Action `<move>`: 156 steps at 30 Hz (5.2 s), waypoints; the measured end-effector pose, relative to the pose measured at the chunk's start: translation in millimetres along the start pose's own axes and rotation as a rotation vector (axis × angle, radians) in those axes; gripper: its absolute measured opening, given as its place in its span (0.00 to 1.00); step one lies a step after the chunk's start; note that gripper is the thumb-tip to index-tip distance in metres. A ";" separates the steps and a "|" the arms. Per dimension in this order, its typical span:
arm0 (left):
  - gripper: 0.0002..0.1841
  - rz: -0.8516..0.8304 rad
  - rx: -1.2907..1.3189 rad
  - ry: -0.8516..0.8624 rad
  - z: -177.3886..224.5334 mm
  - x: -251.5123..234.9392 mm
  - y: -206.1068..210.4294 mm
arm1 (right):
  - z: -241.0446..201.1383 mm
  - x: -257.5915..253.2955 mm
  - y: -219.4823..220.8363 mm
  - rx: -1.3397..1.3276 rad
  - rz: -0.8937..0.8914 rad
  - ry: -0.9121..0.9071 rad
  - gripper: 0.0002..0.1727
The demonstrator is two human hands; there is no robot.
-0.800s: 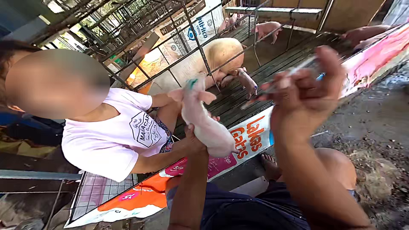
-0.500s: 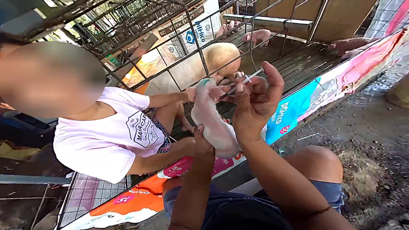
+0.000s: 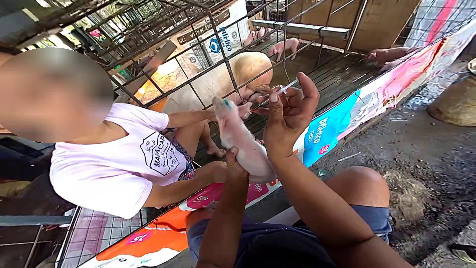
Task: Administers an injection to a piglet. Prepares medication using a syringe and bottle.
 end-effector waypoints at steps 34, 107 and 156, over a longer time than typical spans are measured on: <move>0.28 0.028 0.283 -0.300 -41.2 6.1 -15.5 | 10.8 15.6 -43.1 0.061 0.119 0.051 0.29; 0.13 -0.191 0.088 -0.022 -1.3 21.9 3.8 | -13.8 28.0 9.2 -0.020 -0.034 -0.084 0.28; 0.17 -0.163 0.104 -0.048 0.4 15.3 1.5 | -7.8 25.7 2.2 -0.074 0.068 -0.103 0.11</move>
Point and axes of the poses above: each hand's wrist, its own x-axis away from the middle knuckle, its own y-axis out of the palm, z = x × y, the point moved 5 cm from there along -x, towards the middle knuckle, and after that the axes turned 5 degrees about x, right-handed, at the moved point
